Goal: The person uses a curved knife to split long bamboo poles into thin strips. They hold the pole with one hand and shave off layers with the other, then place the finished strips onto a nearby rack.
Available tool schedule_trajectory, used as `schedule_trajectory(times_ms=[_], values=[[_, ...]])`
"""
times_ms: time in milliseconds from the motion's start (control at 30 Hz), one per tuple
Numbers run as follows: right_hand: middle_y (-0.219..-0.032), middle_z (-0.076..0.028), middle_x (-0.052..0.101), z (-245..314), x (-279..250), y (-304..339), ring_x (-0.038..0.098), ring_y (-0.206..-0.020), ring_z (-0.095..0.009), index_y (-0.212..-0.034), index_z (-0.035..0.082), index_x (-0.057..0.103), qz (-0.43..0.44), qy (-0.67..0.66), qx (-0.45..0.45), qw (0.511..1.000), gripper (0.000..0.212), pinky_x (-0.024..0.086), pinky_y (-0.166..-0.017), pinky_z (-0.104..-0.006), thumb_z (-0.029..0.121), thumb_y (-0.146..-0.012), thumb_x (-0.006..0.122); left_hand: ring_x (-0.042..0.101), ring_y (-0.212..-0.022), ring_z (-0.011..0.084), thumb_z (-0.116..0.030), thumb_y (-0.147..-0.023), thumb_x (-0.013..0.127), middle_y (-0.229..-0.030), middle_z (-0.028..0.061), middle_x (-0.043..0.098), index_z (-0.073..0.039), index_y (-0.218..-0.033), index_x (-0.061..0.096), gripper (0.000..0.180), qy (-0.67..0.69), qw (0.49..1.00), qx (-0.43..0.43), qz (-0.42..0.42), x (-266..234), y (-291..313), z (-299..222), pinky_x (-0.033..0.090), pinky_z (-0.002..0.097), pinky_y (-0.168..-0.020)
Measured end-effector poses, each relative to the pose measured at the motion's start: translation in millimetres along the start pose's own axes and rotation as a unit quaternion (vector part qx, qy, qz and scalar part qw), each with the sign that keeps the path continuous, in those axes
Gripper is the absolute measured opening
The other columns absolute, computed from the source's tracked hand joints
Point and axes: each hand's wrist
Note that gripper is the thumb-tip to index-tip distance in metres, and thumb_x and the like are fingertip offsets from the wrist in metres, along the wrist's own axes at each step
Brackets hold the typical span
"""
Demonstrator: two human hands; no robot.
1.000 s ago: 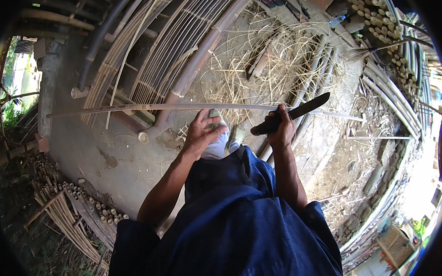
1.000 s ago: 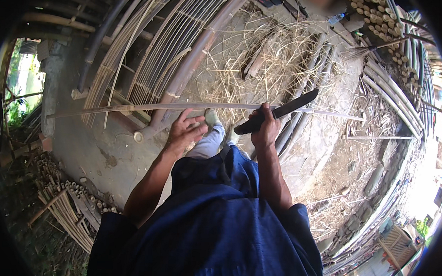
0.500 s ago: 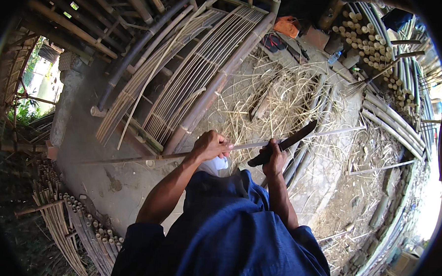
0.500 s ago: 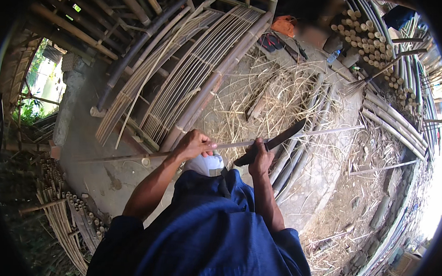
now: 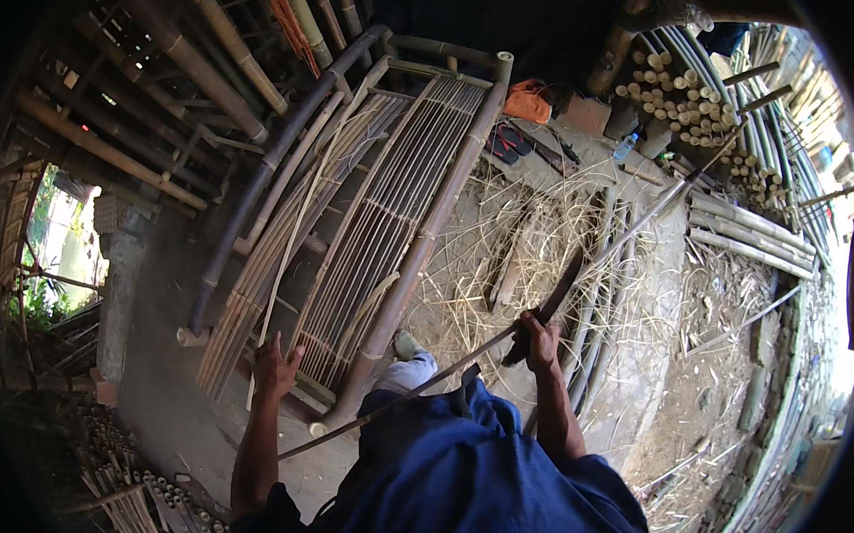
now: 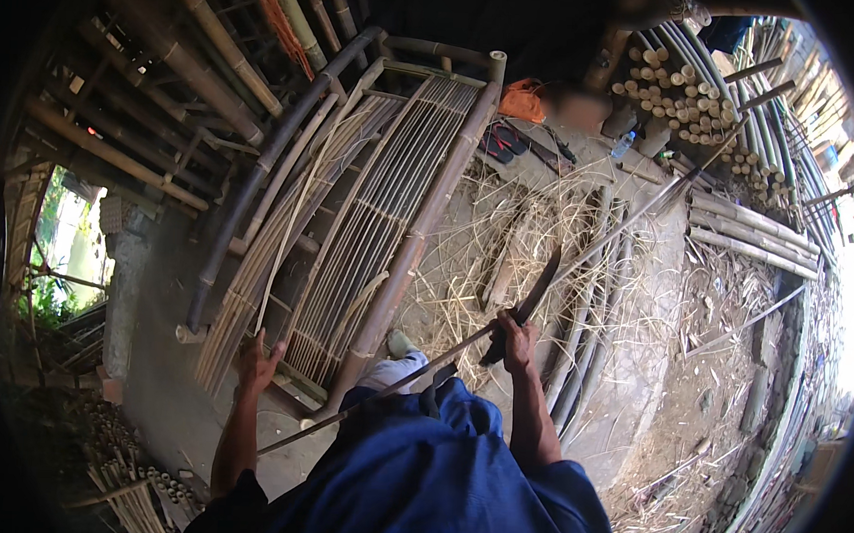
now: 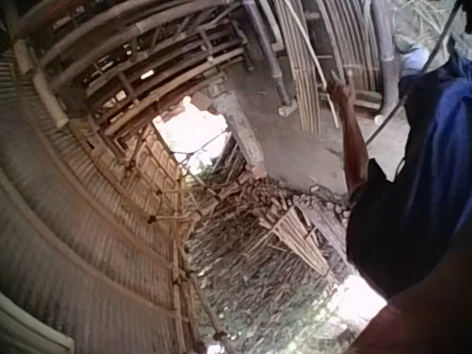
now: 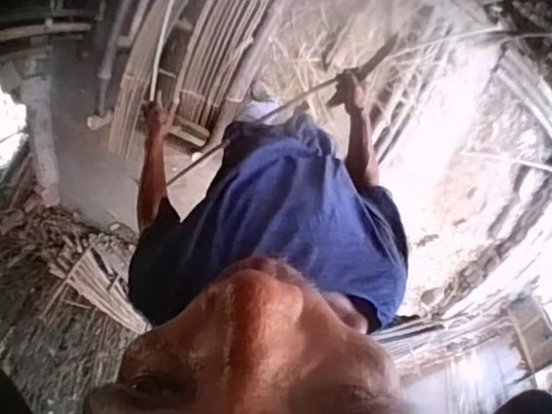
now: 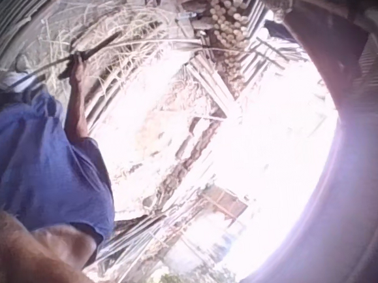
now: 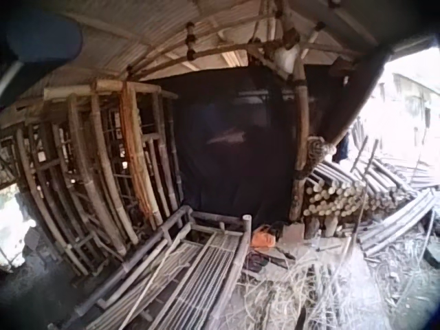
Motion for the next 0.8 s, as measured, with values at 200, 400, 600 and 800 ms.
schedule_trajectory(times_ms=[200, 400, 600, 800], values=[[-0.068, -0.005, 0.064, 5, 134, -77, 0.056, -0.054, -0.012, -0.082, 0.004, 0.066, 0.118, -0.012, 0.034, 0.992, 0.027, 0.043, -0.049, -0.028, 0.03, -0.09, 0.068, 0.071, -0.085, 0.0306, -0.031, -0.102, 0.045, -0.09, 0.0162, 0.07, -0.003, -0.111, 0.063, 0.035, 0.117, 0.919, 0.134, 0.352, -31, 36, 31, 0.054, 0.0433, -0.073], [-0.07, -0.003, 0.063, -5, 259, -157, 0.054, -0.055, -0.01, -0.091, 0.001, 0.065, 0.135, 0.004, 0.029, 0.99, 0.018, 0.042, -0.049, -0.0276, 0.018, -0.09, 0.07, 0.066, -0.06, 0.02, -0.015, -0.096, 0.053, -0.073, 0.0107, 0.067, -0.003, -0.099, 0.066, 0.018, 0.276, 0.942, 0.096, 0.163, -33, 61, 2, 0.051, 0.0309, -0.055], [-0.067, -0.003, 0.061, -20, 356, -256, 0.056, -0.055, -0.013, -0.085, 0.003, 0.067, 0.16, 0.04, 0.042, 0.985, 0.016, 0.043, -0.05, -0.0297, 0.018, -0.089, 0.069, 0.07, -0.069, 0.0276, -0.024, -0.094, 0.059, -0.078, 0.0128, 0.07, -0.006, -0.1, 0.069, 0.022, 0.281, 0.933, -0.173, 0.144, -40, 38, -30, 0.053, 0.0387, -0.062], [-0.067, -0.007, 0.064, -9, 411, -358, 0.058, -0.053, -0.017, -0.086, 0.002, 0.07, 0.17, 0.036, 0.09, 0.981, 0.011, 0.045, -0.05, -0.0331, 0.012, -0.086, 0.07, 0.07, -0.07, 0.0259, -0.029, -0.095, 0.061, -0.076, 0.0143, 0.069, -0.005, -0.091, 0.069, 0.026, 0.289, 0.92, -0.233, 0.124, -49, -24, -68, 0.052, 0.0391, -0.06]])
Point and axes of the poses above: each hand's wrist, its own y-axis away from the middle knuckle, its own x-axis out of the palm, z = x × y
